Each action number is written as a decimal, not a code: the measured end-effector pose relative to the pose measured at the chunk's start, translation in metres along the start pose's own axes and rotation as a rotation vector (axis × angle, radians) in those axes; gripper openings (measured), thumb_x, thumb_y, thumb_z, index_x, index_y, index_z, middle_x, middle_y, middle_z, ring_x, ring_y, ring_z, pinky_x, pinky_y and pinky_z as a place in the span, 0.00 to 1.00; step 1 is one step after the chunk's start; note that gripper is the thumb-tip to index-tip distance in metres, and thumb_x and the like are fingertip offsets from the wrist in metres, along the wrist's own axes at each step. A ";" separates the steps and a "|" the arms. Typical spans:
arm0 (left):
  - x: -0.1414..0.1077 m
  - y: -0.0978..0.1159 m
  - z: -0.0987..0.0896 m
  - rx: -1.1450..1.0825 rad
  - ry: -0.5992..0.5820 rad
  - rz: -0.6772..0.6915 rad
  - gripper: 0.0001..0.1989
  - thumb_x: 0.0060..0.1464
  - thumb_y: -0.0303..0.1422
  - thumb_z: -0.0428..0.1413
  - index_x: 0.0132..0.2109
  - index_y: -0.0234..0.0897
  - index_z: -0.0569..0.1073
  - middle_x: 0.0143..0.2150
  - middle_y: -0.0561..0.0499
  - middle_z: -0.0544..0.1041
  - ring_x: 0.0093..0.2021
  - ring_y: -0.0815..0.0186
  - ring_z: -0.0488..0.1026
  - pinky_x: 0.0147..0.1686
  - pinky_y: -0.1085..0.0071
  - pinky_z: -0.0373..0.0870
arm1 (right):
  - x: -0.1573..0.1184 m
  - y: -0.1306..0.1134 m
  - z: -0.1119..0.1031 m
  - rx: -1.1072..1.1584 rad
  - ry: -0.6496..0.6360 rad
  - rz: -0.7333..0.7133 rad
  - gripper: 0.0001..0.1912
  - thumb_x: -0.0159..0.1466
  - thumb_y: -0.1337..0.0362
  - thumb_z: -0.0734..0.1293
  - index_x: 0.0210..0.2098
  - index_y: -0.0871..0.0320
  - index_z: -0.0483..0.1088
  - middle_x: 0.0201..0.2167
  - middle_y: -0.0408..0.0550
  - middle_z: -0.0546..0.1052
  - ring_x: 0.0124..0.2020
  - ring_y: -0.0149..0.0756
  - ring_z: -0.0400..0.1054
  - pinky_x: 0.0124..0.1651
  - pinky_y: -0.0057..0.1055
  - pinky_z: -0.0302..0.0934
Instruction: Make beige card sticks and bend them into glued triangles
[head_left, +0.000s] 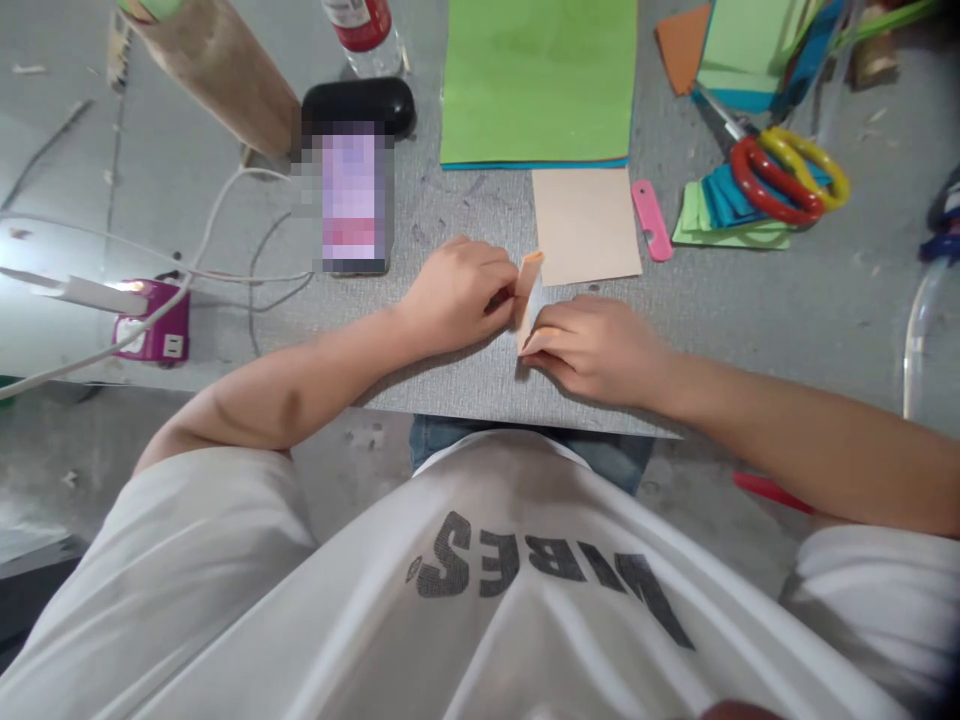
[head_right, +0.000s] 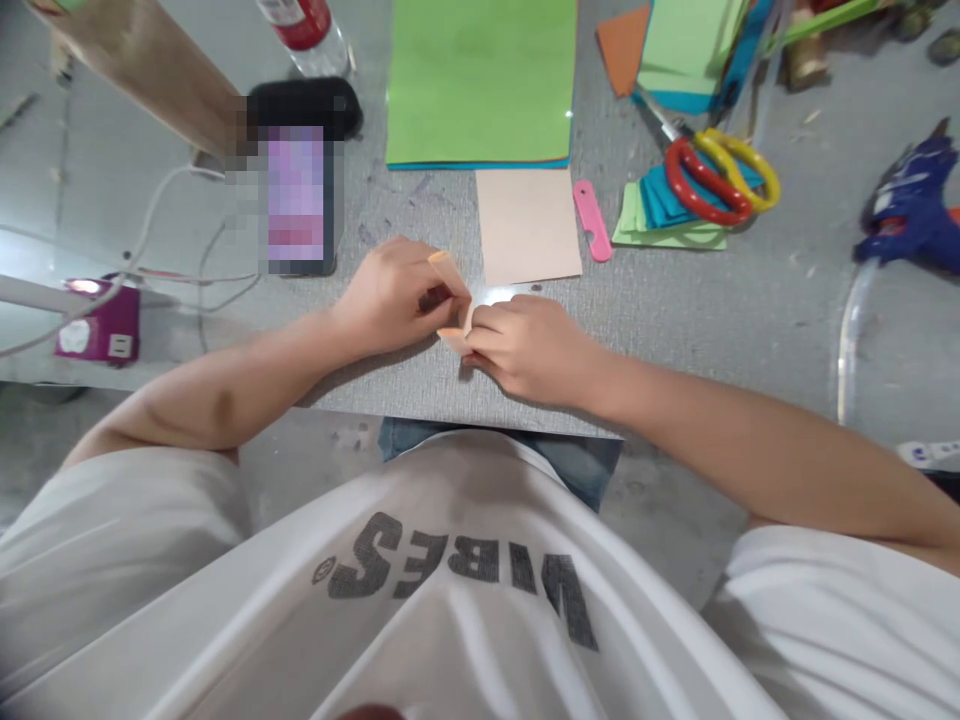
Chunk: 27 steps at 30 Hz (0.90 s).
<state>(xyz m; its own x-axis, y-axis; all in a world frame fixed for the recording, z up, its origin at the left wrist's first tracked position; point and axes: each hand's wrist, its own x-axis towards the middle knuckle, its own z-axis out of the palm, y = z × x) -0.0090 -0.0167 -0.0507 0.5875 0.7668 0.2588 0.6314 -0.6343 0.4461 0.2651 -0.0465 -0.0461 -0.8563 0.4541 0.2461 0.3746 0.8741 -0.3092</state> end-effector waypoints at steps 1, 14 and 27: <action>0.000 0.000 0.000 -0.001 -0.001 0.008 0.10 0.72 0.35 0.60 0.40 0.44 0.83 0.34 0.47 0.82 0.39 0.53 0.80 0.47 0.51 0.74 | 0.000 0.000 0.001 0.022 0.012 0.016 0.19 0.87 0.61 0.63 0.47 0.55 0.86 0.43 0.54 0.88 0.41 0.47 0.76 0.46 0.43 0.59; -0.004 0.008 -0.003 -0.017 0.075 0.107 0.20 0.84 0.48 0.51 0.53 0.47 0.86 0.57 0.40 0.90 0.55 0.46 0.86 0.61 0.40 0.76 | 0.006 -0.005 0.001 -0.010 -0.037 0.113 0.20 0.88 0.57 0.61 0.53 0.60 0.83 0.47 0.62 0.88 0.41 0.50 0.74 0.43 0.44 0.52; -0.006 0.015 0.001 -0.711 0.083 0.246 0.40 0.84 0.68 0.43 0.69 0.45 0.86 0.47 0.42 0.91 0.53 0.52 0.89 0.57 0.50 0.85 | 0.002 0.007 -0.001 -0.009 -0.163 0.060 0.15 0.83 0.67 0.63 0.57 0.58 0.82 0.55 0.63 0.88 0.53 0.59 0.79 0.50 0.47 0.61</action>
<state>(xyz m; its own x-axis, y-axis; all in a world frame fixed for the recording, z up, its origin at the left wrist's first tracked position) -0.0023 -0.0307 -0.0460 0.6111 0.6344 0.4734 -0.0077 -0.5933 0.8050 0.2663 -0.0393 -0.0468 -0.8782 0.4724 0.0748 0.4298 0.8480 -0.3102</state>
